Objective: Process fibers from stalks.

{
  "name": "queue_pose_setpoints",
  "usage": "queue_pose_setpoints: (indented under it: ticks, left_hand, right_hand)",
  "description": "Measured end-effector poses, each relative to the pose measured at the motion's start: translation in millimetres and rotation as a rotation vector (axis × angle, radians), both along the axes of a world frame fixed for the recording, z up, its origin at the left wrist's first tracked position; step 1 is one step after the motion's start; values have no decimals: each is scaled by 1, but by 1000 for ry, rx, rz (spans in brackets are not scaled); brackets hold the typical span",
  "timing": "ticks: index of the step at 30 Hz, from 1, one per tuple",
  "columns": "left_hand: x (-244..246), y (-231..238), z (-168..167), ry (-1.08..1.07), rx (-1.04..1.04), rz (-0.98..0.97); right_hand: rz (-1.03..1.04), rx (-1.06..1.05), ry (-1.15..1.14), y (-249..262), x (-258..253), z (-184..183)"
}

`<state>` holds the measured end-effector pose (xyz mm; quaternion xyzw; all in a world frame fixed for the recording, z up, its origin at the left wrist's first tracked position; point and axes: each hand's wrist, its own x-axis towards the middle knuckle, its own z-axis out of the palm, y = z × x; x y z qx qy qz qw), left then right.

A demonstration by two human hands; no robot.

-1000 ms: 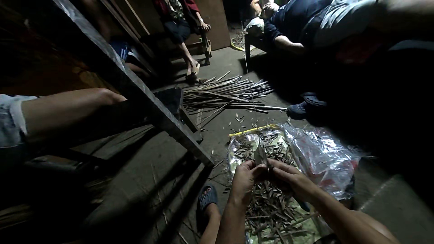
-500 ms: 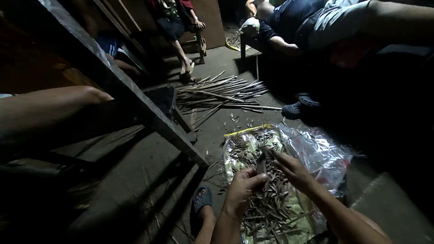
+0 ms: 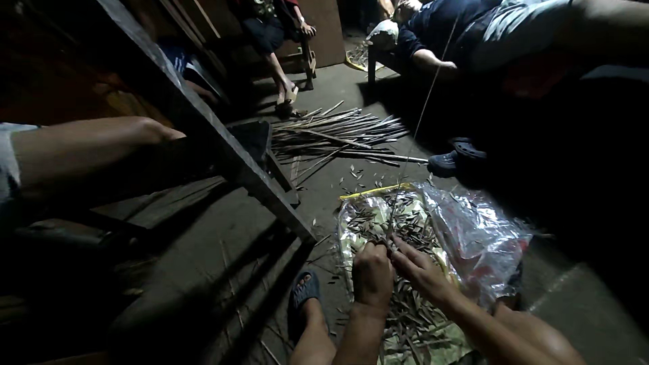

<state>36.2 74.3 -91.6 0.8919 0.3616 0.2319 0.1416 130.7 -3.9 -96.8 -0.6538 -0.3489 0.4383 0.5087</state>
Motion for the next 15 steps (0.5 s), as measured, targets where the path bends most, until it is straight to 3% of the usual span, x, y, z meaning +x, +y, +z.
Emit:
queue_pose_setpoints:
  ticks: [6, 15]
  left_hand:
    - [3, 2, -5, -56, 142, -21]
    - [1, 9, -6, -103, 158, -41]
  right_hand:
    - [-6, 24, -95, -3, -1, -3]
    - [88, 69, -258, -5, 11, -13]
